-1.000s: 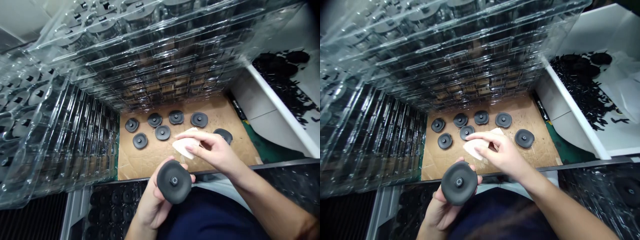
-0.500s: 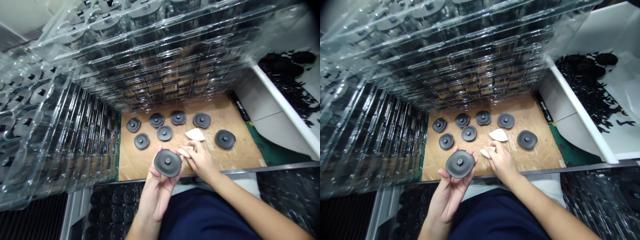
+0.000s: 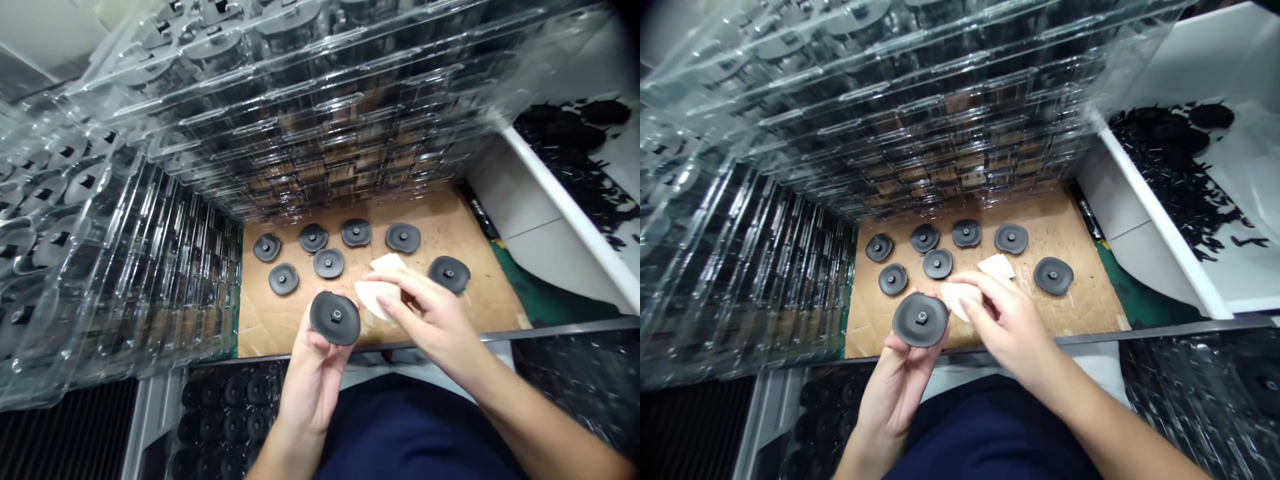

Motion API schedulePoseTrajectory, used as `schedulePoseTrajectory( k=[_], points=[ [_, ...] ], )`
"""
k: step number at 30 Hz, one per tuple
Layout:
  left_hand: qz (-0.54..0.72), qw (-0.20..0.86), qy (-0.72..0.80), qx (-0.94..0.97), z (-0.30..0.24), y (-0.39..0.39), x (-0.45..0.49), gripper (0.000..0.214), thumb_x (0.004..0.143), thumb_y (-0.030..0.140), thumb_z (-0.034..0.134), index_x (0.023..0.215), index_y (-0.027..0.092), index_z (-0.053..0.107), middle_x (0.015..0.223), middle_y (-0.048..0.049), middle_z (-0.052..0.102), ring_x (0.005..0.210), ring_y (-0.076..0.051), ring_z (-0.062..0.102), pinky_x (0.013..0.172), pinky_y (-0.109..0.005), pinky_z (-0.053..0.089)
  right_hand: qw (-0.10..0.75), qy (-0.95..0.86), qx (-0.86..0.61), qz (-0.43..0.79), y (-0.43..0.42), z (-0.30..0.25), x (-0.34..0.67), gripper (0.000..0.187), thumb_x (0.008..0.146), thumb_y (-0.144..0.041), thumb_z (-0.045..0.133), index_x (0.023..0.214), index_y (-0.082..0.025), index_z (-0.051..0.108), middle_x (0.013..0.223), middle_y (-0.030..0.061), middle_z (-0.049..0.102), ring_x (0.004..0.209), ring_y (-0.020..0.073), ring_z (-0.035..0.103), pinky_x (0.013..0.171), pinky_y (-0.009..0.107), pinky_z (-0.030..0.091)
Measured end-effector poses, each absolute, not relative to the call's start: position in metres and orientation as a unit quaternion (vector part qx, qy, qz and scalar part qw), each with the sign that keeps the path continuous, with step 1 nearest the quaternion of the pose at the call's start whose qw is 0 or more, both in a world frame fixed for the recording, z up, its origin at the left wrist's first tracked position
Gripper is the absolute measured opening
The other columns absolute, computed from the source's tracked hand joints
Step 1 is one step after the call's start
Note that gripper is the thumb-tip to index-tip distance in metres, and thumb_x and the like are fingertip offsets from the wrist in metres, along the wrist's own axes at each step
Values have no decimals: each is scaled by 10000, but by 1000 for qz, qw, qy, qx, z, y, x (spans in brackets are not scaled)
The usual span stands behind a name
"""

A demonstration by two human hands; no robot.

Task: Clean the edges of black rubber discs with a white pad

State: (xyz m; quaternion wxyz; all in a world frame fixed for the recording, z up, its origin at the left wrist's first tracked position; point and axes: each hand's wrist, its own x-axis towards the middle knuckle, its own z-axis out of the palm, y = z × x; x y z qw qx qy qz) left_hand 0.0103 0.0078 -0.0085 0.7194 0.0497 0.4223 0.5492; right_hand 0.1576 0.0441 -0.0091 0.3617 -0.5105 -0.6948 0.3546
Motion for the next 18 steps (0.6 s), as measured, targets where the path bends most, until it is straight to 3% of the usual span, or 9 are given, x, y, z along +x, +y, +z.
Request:
schedulePoseTrajectory(
  k=[3, 8, 11, 13, 16, 18],
  points=[
    [528, 732, 426, 65, -8, 6, 14, 463, 637, 342, 763, 1070, 224, 649, 1021, -50, 700, 936, -183, 643, 856, -277, 509, 423, -718, -418, 362, 46, 28, 148, 234, 887, -139, 461, 1073, -137, 604, 940, 69, 662, 860, 152, 601, 777, 271, 487],
    [531, 701, 468, 87, -6, 4, 13, 533, 588, 268, 800, 1094, 241, 635, 1050, -42, 695, 963, -207, 638, 833, -260, 512, 289, -757, -383, 444, 47, 41, 135, 206, 874, -98, 468, 925, -161, 657, 834, 24, 654, 736, 118, 591, 684, 226, 484],
    [517, 717, 457, 96, -2, 5, 12, 512, 586, 275, 801, 1071, 213, 649, 974, -54, 715, 949, -223, 646, 901, -307, 488, 408, -741, -395, 358, 44, 37, 132, 245, 896, -122, 434, 1041, -96, 630, 895, 86, 654, 819, 160, 596, 766, 284, 487],
    [518, 718, 456, 98, 1, 5, 11, 598, 551, 252, 822, 1115, 216, 627, 1027, -62, 703, 987, -236, 634, 949, -333, 461, 435, -731, -371, 373, 40, 37, 134, 260, 891, -102, 434, 1081, -76, 610, 889, 92, 651, 813, 154, 594, 769, 270, 489],
    [525, 703, 469, 99, 2, 6, 8, 672, 529, 254, 834, 1158, 244, 600, 1120, -61, 675, 1033, -248, 618, 958, -348, 460, 335, -736, -348, 474, 39, 41, 139, 208, 865, -73, 487, 968, -153, 649, 845, 23, 661, 753, 106, 593, 710, 199, 488],
    [515, 713, 463, 107, 2, 6, 9, 670, 530, 268, 833, 1159, 239, 605, 1112, -64, 679, 1064, -260, 604, 957, -348, 461, 342, -732, -378, 452, 43, 42, 138, 194, 863, -81, 498, 940, -160, 657, 853, 18, 665, 763, 105, 596, 715, 201, 488]
  ],
)
